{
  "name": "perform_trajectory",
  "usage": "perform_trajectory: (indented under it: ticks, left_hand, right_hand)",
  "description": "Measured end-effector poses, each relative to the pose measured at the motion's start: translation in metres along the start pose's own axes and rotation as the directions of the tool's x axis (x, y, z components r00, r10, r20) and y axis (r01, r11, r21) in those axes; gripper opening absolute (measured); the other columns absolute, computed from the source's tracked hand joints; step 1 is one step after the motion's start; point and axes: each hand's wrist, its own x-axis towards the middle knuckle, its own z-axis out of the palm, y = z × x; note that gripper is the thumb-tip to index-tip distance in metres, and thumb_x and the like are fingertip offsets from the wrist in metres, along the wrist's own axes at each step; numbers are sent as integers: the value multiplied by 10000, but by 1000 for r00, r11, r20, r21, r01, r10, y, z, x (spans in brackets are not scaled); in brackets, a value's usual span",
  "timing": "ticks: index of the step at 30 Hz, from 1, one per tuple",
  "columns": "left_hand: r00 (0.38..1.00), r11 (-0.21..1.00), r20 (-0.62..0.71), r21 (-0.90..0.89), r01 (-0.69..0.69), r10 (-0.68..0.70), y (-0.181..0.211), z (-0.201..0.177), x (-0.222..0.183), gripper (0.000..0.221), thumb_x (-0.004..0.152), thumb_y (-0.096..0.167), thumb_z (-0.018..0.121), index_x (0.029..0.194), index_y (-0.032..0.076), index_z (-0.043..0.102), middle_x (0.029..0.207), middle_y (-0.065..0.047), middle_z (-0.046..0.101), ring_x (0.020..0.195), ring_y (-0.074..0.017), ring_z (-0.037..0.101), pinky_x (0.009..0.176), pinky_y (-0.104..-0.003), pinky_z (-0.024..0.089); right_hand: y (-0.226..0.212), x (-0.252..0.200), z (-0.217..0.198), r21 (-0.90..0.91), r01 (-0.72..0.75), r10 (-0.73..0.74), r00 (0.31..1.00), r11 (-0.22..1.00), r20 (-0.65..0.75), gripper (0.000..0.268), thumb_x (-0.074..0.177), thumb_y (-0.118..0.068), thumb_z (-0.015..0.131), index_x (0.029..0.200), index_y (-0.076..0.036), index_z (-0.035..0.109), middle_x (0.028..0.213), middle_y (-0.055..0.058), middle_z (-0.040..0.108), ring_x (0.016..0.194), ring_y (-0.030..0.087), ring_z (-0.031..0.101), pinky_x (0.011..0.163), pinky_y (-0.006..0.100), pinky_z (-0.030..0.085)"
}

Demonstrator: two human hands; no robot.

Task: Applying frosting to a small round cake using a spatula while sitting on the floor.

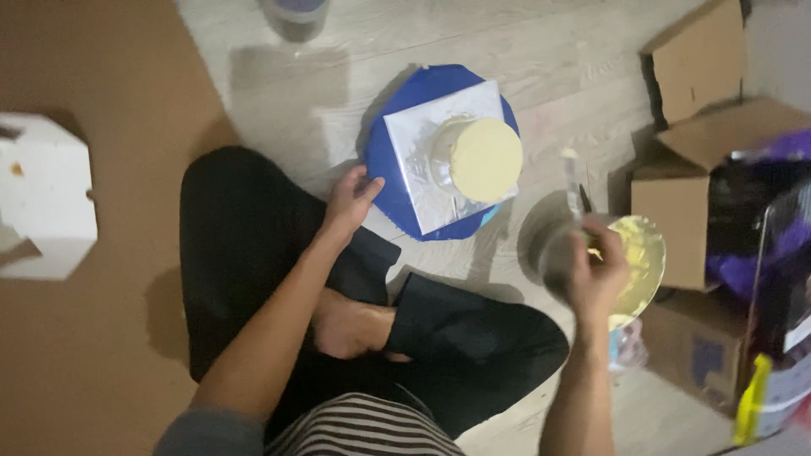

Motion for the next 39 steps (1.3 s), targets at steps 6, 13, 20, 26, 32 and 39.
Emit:
perform_trajectory:
  ticks: [6,13,20,26,32,39]
  left_hand:
    - [997,996,59,-78,-39,43,10,-1,-2,442,852,257,634,1252,78,576,1114,-72,629,948,-147,595,784,-267,517]
    - [999,969,19,244,31,-37,38,11,-21,374,952,173,515,1316,92,494,1242,-80,537,1085,-187,542,902,-318,474]
    - [998,977,25,202,-60,56,19,0,-11,300,986,137,530,1263,24,500,1154,-72,529,963,-145,508,801,-266,454]
    - [999,980,32,196,-25,20,31,7,-23,284,1002,153,504,1267,52,503,1143,-58,527,965,-137,505,807,-277,456]
    - [998,983,48,182,-35,26,38,15,-28,292,1006,138,469,1279,34,484,1172,-89,521,1013,-170,521,878,-320,465]
    - [993,993,-45,52,-108,110,13,12,-16,612,992,245,646,1384,-98,324,1352,-397,344,1251,-582,344,998,-665,312]
  right_hand:
    - [17,-68,-92,49,-336,340,934,940,-113,211,903,4,631,1089,-23,536,1023,94,608,916,161,554,790,276,456]
    - [77,-140,-135,278,-655,707,687,703,-168,177,933,-43,478,1049,-6,605,810,86,613,655,146,568,577,245,472]
    - [107,-156,-130,426,-769,856,516,478,-28,180,943,-121,519,999,-11,651,793,79,612,551,121,453,483,222,388]
    - [112,-198,-147,348,-876,910,396,335,120,226,897,-127,546,991,1,708,772,94,590,532,127,407,466,233,334]
    - [111,-225,-153,401,-772,866,480,493,-140,277,945,-127,507,1156,-7,640,861,91,635,616,134,480,549,231,400]
    - [144,-194,-91,-42,-571,518,771,820,-370,362,909,16,670,1266,3,615,1108,297,594,1004,349,569,831,465,529]
